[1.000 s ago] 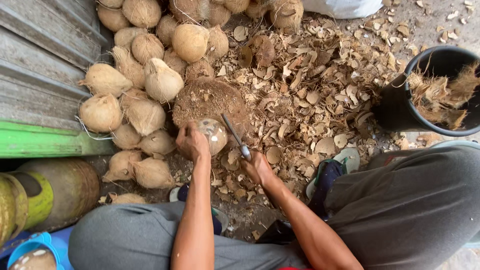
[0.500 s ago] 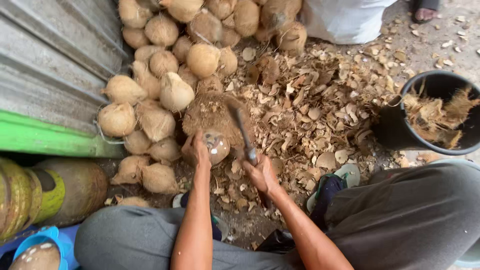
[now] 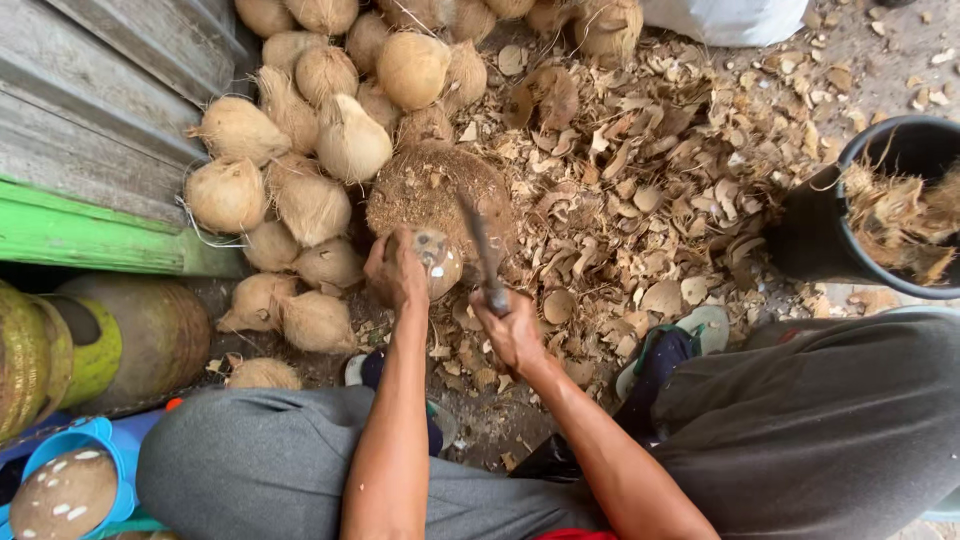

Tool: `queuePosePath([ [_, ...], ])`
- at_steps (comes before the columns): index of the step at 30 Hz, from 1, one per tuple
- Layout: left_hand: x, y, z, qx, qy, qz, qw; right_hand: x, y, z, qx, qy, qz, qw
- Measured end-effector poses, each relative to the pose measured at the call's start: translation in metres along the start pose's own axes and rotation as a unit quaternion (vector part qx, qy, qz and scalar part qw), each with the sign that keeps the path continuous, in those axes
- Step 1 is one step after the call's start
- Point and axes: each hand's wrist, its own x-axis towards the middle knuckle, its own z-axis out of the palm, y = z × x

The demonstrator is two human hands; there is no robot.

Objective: The person sits on the ground and uses a curved blade to peel the husk off a coconut. They rotate the coconut by hand and repeatedly strike the husk against a wooden block to remove the fibrous outer layer.

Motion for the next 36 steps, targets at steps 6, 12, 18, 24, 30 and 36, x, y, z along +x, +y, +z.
queuePosePath([
  [6,0.002,0.0,-0.007,0.025,0.013,0.154,0.988,0.022,0.002,-0.012,-0.121,-0.083,0.103,0.984],
  [12,0.045,-0.017,0.009,-0.305,-0.22,0.012,0.926,0.009,-0.044,-0.03,-0.022,-0.094,0.059,0.994],
  [18,0.01,-0.032,0.015,-0.326,-0.048,0.019,0.944,0.0,-0.029,-0.013,0.0,-0.007,-0.065,0.998],
  [24,-0.014,-0.007,0.0,-0.265,-0.023,0.028,0.964,0.003,-0.025,-0.016,-0.075,-0.074,0.01,0.994],
  [30,-0.007,-0.019,0.0,-0.213,-0.006,0.073,0.974,0.004,-0.006,-0.018,0.005,0.003,-0.118,0.993],
  [36,0.001,0.0,-0.005,-0.276,-0.02,-0.055,0.959,0.03,0.026,0.012,-0.083,-0.073,0.01,0.994],
])
